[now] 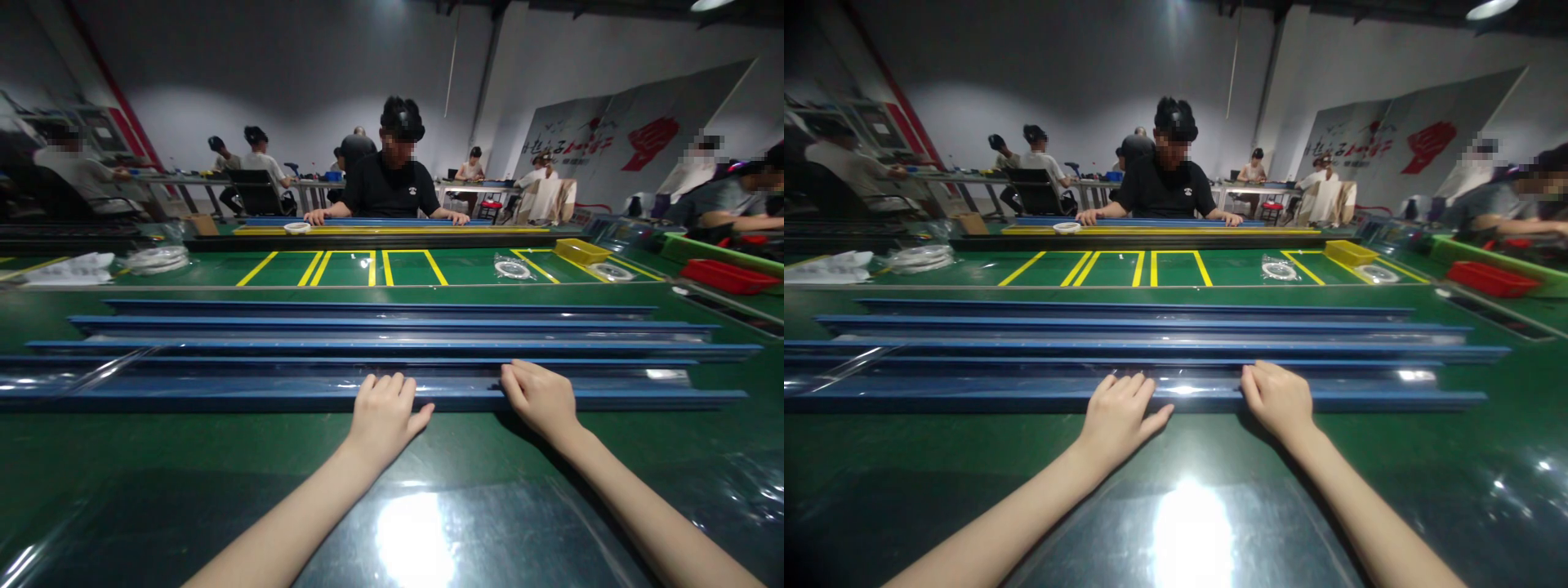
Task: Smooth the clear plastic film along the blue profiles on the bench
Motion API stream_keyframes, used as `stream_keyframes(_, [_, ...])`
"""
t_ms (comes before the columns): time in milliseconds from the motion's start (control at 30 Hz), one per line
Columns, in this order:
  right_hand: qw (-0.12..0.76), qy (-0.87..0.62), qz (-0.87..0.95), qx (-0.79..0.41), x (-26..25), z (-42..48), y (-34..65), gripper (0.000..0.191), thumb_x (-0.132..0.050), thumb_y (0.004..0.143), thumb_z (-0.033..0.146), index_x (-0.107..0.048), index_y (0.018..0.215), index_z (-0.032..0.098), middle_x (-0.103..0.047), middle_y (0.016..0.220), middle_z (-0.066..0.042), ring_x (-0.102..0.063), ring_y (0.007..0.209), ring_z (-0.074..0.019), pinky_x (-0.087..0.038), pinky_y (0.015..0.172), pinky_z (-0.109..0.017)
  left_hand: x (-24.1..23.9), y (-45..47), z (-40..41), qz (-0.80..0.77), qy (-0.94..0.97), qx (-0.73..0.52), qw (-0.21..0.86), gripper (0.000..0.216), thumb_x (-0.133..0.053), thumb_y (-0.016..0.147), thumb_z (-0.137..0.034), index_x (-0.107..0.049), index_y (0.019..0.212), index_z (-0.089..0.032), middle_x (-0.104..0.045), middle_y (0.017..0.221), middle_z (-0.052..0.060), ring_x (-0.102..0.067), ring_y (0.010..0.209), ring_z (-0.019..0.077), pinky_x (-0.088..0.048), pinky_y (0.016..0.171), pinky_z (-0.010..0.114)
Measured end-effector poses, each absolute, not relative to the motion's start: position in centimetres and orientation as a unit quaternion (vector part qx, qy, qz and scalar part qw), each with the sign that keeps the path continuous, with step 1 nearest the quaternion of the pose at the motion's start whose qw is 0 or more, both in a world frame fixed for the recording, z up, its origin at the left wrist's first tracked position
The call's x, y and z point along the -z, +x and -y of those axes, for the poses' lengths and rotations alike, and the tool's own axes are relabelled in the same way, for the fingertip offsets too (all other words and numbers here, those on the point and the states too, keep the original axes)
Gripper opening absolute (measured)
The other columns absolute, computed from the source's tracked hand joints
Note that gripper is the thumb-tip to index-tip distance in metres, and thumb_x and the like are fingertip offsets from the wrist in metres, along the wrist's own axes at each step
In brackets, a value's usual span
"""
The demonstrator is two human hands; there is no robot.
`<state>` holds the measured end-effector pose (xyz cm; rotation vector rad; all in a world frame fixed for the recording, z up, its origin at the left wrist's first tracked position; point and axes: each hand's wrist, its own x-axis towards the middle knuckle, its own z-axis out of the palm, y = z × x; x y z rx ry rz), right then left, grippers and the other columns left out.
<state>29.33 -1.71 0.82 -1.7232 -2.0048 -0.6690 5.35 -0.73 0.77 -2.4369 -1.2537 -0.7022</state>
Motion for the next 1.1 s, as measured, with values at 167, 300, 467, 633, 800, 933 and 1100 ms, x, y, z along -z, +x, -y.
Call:
stream_keyframes(167, [0.192, -0.629, 0.719, 0.225, -1.0, 1.7, 29.3, 0.045, -0.030, 0.085, 0.032, -0.050, 0.047, 0.017, -0.053, 0.051, 0.000, -0.048, 0.050, -0.0091, -0.023, 0.048, -0.023, -0.9, 5.2, 0.7, 0.432, -0.854, 0.241, 0.161, 0.028, -0.046, 0.079, -0.044, -0.054, 0.073, -0.018, -0.057, 0.066, 0.001, -0.052, 0.064, 0.0166, -0.030, 0.063, 0.031])
stream_keyframes(300, [0.189, -0.631, 0.718, 0.222, -1.2, 1.7, 29.3, 0.046, -0.029, 0.085, 0.032, -0.050, 0.047, 0.017, -0.053, 0.051, -0.001, -0.049, 0.051, -0.0095, -0.023, 0.049, -0.022, -0.9, 5.2, 0.8, 0.432, -0.853, 0.239, 0.167, 0.030, -0.046, 0.079, -0.045, -0.054, 0.074, -0.017, -0.057, 0.065, 0.001, -0.052, 0.062, 0.0166, -0.029, 0.061, 0.031])
stream_keyframes(467, [0.188, -0.633, 0.719, 0.218, -1.2, 1.7, 29.2, 0.046, -0.029, 0.085, 0.031, -0.051, 0.047, 0.017, -0.053, 0.051, -0.001, -0.049, 0.051, -0.0096, -0.023, 0.048, -0.022, -0.9, 5.1, 0.7, 0.432, -0.853, 0.243, 0.164, 0.033, -0.047, 0.078, -0.048, -0.053, 0.072, -0.017, -0.056, 0.064, 0.001, -0.051, 0.063, 0.0169, -0.029, 0.061, 0.030])
stream_keyframes(633, [0.187, -0.636, 0.716, 0.219, -1.3, 1.7, 29.2, 0.047, -0.028, 0.085, 0.032, -0.052, 0.047, 0.016, -0.054, 0.052, -0.002, -0.050, 0.051, -0.0100, -0.023, 0.048, -0.022, -1.0, 5.1, 0.7, 0.436, -0.853, 0.244, 0.150, 0.032, -0.047, 0.077, -0.049, -0.053, 0.072, -0.017, -0.056, 0.066, 0.001, -0.051, 0.065, 0.0167, -0.029, 0.061, 0.030])
stream_keyframes(800, [0.185, -0.657, 0.694, 0.229, -1.4, 1.6, 29.1, 0.047, -0.031, 0.083, 0.031, -0.051, 0.042, 0.017, -0.053, 0.048, -0.002, -0.047, 0.047, -0.0101, -0.022, 0.046, -0.023, -1.5, 5.1, 0.8, 0.454, -0.848, 0.234, 0.141, 0.033, -0.051, 0.074, -0.051, -0.053, 0.071, -0.018, -0.057, 0.068, 0.001, -0.051, 0.067, 0.0173, -0.029, 0.060, 0.030])
stream_keyframes(933, [0.190, -0.662, 0.683, 0.243, -1.4, 1.4, 29.0, 0.047, -0.033, 0.081, 0.031, -0.050, 0.041, 0.016, -0.053, 0.046, -0.003, -0.046, 0.044, -0.0105, -0.021, 0.046, -0.024, -1.8, 5.1, 0.7, 0.464, -0.845, 0.227, 0.135, 0.036, -0.051, 0.071, -0.054, -0.053, 0.067, -0.018, -0.056, 0.066, 0.001, -0.051, 0.066, 0.0174, -0.029, 0.059, 0.029])
stream_keyframes(1100, [0.168, -0.668, 0.688, 0.229, -1.4, 1.4, 29.1, 0.046, -0.032, 0.082, 0.032, -0.052, 0.043, 0.016, -0.055, 0.049, -0.004, -0.048, 0.045, -0.0112, -0.021, 0.046, -0.024, -1.5, 5.0, 0.5, 0.468, -0.843, 0.226, 0.138, 0.039, -0.050, 0.071, -0.056, -0.053, 0.067, -0.017, -0.055, 0.064, 0.002, -0.051, 0.064, 0.0173, -0.029, 0.059, 0.029])
